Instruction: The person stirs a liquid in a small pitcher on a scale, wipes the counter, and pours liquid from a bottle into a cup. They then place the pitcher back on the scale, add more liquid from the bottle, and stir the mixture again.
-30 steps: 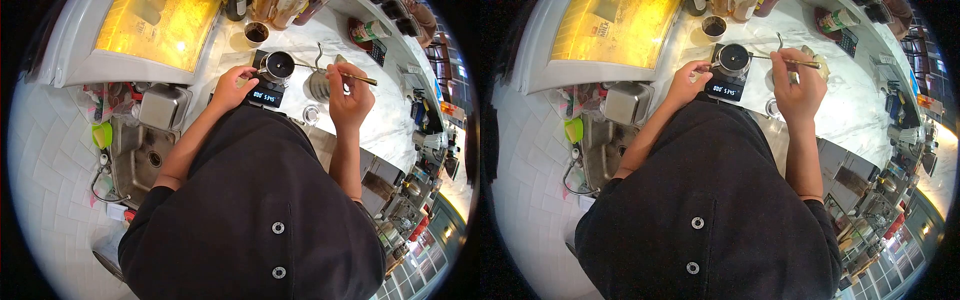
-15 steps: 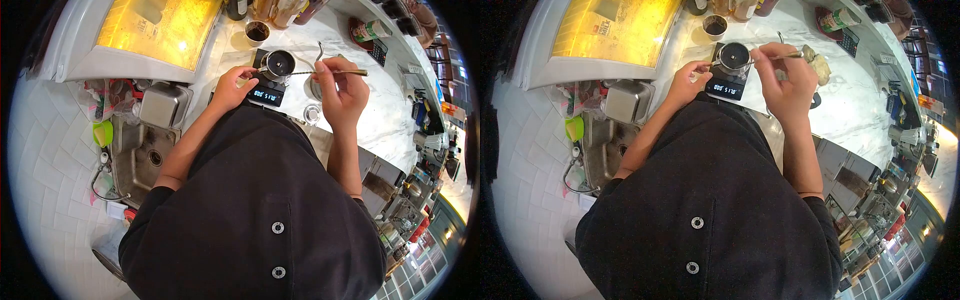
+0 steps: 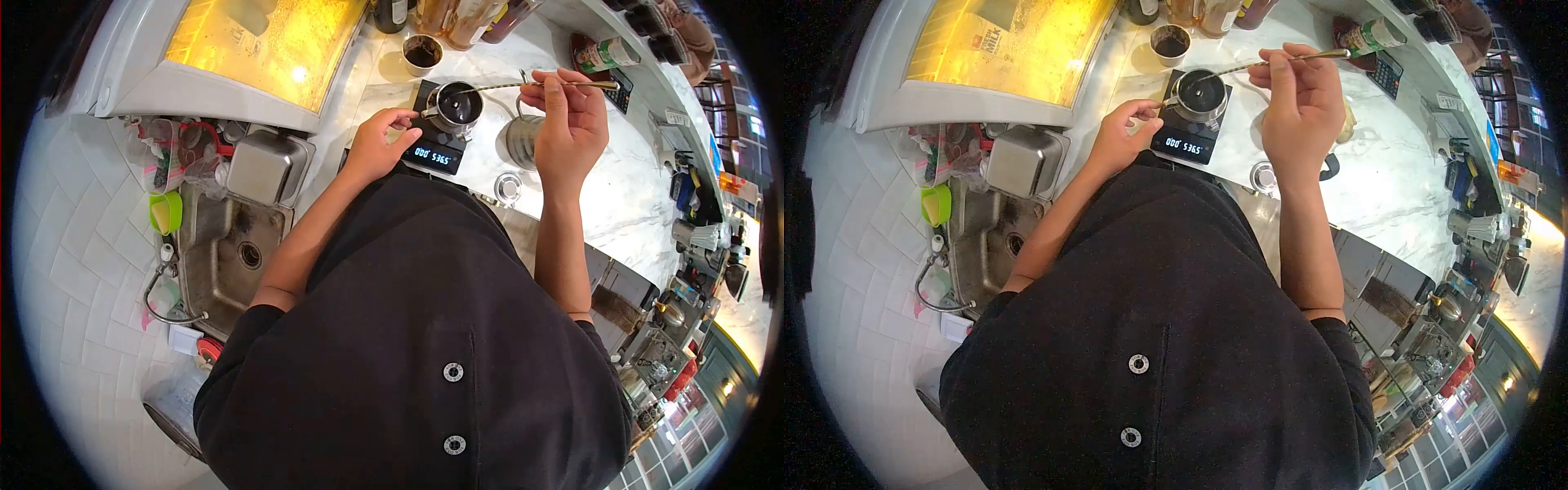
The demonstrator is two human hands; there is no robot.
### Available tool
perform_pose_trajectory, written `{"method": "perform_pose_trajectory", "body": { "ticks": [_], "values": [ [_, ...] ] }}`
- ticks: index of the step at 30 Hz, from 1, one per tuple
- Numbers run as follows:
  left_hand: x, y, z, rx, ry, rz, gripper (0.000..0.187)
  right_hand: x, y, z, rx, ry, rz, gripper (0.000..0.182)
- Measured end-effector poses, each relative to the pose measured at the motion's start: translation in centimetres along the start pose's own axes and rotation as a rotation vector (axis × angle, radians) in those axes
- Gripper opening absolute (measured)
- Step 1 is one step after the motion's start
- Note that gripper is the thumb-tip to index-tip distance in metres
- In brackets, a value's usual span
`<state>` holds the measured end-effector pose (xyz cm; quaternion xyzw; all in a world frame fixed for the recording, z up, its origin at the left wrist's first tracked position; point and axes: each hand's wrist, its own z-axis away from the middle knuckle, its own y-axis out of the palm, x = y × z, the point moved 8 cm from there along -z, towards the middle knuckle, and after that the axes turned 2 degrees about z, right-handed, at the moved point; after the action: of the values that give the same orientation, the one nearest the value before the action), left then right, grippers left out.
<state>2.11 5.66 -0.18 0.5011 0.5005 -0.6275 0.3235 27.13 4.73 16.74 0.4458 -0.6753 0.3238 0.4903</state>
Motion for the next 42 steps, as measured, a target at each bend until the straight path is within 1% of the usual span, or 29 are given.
{"method": "perform_pose_trajectory", "body": {
  "ticks": [2, 4, 5, 7, 8, 10, 14, 16, 17, 20, 22, 26, 28, 29, 31, 32, 34, 38, 40, 42],
  "values": [
    [0.1, 0.1, 0.1, -0.001, -0.004, 0.0, 0.033, 0.1, -0.5, 0.0, -0.018, -0.03, 0.021, 0.014],
    [0.1, 0.1, 0.2, 0.0, -0.009, 0.005, 0.033, 0.8, -0.9, 0.2, -0.042, -0.087, 0.178, 0.011],
    [0.1, 0.2, 0.1, 0.0, -0.012, 0.01, 0.033, 0.9, -1.1, 0.3, -0.043, -0.087, 0.178, 0.011],
    [0.3, 0.2, 0.1, 0.002, -0.008, 0.01, 0.033, 1.6, -1.0, 0.7, -0.007, -0.159, 0.238, 0.008],
    [0.4, 0.3, 0.1, 0.005, -0.005, 0.009, 0.034, 1.8, -1.2, 0.9, -0.007, -0.158, 0.238, 0.008],
    [0.4, 0.3, 0.1, 0.005, -0.008, 0.013, 0.034, 2.4, -0.7, 1.4, 0.088, -0.217, 0.363, 0.008],
    [1.1, 0.6, 0.0, 0.02, -0.026, 0.039, 0.036, 3.4, 0.6, 1.9, 0.17, -0.203, 0.367, 0.012],
    [0.6, 0.6, -0.1, 0.009, -0.009, 0.026, 0.036, 2.6, 1.1, 1.8, 0.196, -0.115, 0.254, 0.015],
    [0.2, 0.5, -0.2, -0.003, 0.006, 0.012, 0.035, 2.4, 1.4, 1.8, 0.197, -0.116, 0.253, 0.015],
    [-0.3, 0.3, -0.2, -0.007, -0.001, 0.011, 0.035, 1.6, 1.7, 1.3, 0.155, -0.098, 0.166, 0.014],
    [-0.4, 0.1, -0.2, -0.006, -0.01, -0.002, 0.034, 1.3, 1.3, 0.9, 0.078, -0.08, 0.033, 0.012],
    [-0.4, 0.1, -0.2, -0.003, -0.007, -0.001, 0.035, 1.1, 0.5, 0.4, 0.021, -0.07, 0.031, 0.011],
    [-0.1, 0.2, -0.2, -0.001, -0.017, -0.003, 0.035, 1.5, -0.4, 0.4, -0.01, -0.14, 0.156, 0.01],
    [0.0, 0.2, -0.2, 0.003, -0.026, -0.005, 0.035, 1.5, -0.8, 0.4, -0.01, -0.138, 0.157, 0.01],
    [0.0, 0.3, -0.1, 0.002, -0.027, -0.004, 0.035, 2.5, -1.1, 0.8, 0.009, -0.251, 0.369, 0.01],
    [0.0, 0.3, -0.2, -0.001, -0.025, -0.002, 0.035, 2.8, -1.4, 1.0, 0.008, -0.25, 0.369, 0.01],
    [0.4, 0.5, -0.2, 0.004, -0.027, 0.015, 0.036, 3.6, -1.0, 1.3, 0.093, -0.297, 0.458, 0.01],
    [0.5, 0.7, -0.2, 0.004, -0.032, 0.036, 0.037, 4.3, -0.1, 1.7, 0.164, -0.31, 0.396, 0.011],
    [0.6, 0.7, -0.2, 0.005, -0.028, 0.035, 0.037, 3.4, 0.3, 1.7, 0.175, -0.147, 0.26, 0.01],
    [0.6, 0.7, -0.2, 0.003, -0.024, 0.034, 0.037, 2.9, 0.6, 1.7, 0.167, -0.119, 0.21, 0.009]
  ]
}}
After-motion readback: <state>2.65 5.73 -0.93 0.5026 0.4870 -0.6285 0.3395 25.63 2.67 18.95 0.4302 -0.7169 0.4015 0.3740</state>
